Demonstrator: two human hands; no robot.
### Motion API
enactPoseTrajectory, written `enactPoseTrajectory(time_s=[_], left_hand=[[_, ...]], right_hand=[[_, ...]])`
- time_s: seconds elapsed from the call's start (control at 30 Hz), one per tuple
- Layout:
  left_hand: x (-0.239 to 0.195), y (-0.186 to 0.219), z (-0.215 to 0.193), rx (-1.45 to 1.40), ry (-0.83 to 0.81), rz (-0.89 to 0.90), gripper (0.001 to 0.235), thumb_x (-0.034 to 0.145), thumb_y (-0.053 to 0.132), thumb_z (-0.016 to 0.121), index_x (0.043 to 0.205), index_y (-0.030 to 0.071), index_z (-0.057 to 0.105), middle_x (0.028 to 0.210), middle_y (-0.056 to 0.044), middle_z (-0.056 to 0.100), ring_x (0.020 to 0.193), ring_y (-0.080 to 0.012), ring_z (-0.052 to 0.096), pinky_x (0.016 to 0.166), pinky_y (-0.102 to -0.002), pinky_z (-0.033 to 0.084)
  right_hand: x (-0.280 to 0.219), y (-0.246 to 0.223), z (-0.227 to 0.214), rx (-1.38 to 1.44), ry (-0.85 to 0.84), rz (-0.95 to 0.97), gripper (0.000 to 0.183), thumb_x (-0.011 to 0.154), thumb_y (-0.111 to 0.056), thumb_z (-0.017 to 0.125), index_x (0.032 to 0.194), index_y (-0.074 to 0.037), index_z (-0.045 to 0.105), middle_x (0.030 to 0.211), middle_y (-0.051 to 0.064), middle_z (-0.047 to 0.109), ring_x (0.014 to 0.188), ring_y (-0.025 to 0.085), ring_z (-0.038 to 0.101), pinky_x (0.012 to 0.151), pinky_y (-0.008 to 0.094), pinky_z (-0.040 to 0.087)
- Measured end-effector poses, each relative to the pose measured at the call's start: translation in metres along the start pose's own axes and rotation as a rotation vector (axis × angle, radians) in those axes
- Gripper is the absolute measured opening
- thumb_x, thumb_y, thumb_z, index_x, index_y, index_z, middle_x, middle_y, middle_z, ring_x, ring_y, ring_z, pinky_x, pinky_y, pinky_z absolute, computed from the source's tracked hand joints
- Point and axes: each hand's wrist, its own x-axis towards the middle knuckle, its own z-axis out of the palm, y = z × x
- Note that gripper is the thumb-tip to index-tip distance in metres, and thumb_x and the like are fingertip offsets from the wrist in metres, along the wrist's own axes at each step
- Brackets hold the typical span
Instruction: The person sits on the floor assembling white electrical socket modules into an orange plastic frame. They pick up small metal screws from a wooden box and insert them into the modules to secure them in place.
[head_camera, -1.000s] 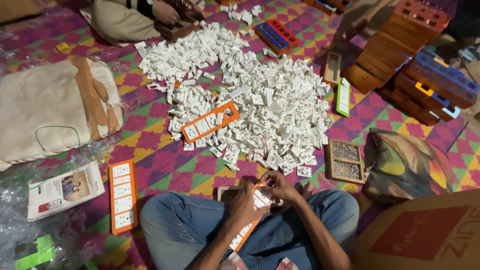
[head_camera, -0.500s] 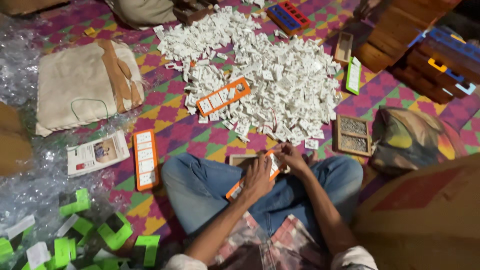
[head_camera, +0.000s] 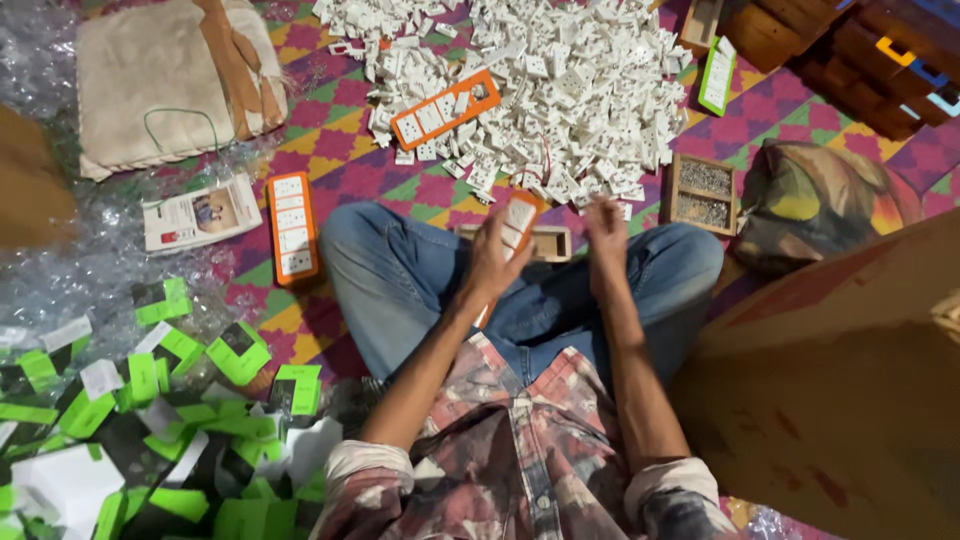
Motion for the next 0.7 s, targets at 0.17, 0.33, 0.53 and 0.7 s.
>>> enactPoseTrajectory(time_s=[0.17, 0.33, 0.53, 0.7], left_hand=[[0.005, 0.026, -0.029, -0.423, 0.09, -0.252, 0.062, 0.093, 0.031, 0.077, 0.142, 0.002, 0.053, 0.118, -0.011, 0.069, 0.103, -0.0215, 0.068, 0.087, -0.035, 0.056], [0.015, 0.066, -0.045, -0.794, 0.11, -0.329, 0.053, 0.097, 0.024, 0.074, 0.141, 0.002, 0.054, 0.123, -0.006, 0.064, 0.107, -0.0145, 0.062, 0.091, -0.032, 0.056], [0.007, 0.116, -0.066, -0.764, 0.123, -0.312, 0.053, 0.099, 0.021, 0.073, 0.144, 0.002, 0.052, 0.129, -0.007, 0.063, 0.116, -0.0146, 0.06, 0.1, -0.03, 0.05], [-0.006, 0.149, -0.106, -0.756, 0.16, -0.281, 0.055, 0.103, 0.018, 0.069, 0.151, 0.002, 0.047, 0.126, -0.006, 0.063, 0.111, -0.0134, 0.06, 0.098, -0.029, 0.049]], right_hand=[[-0.026, -0.086, -0.036, 1.201, -0.378, 0.101, 0.081, 0.092, -0.077, 0.047, 0.123, -0.006, 0.071, 0.077, 0.009, 0.067, 0.082, 0.024, 0.069, 0.088, 0.038, 0.053], [-0.039, -0.108, -0.021, 0.617, -0.337, 0.08, 0.066, 0.1, -0.068, 0.051, 0.113, -0.007, 0.075, 0.067, 0.005, 0.063, 0.082, 0.029, 0.072, 0.082, 0.04, 0.056], [-0.066, -0.102, 0.007, -0.912, -0.487, -0.185, 0.041, 0.1, -0.044, 0.065, 0.115, -0.006, 0.069, 0.093, 0.013, 0.073, 0.083, 0.03, 0.072, 0.073, 0.042, 0.054], [-0.068, -0.113, 0.031, -1.225, -0.676, -0.32, 0.035, 0.095, -0.044, 0.07, 0.109, -0.012, 0.076, 0.1, 0.014, 0.075, 0.085, 0.034, 0.071, 0.077, 0.046, 0.053]])
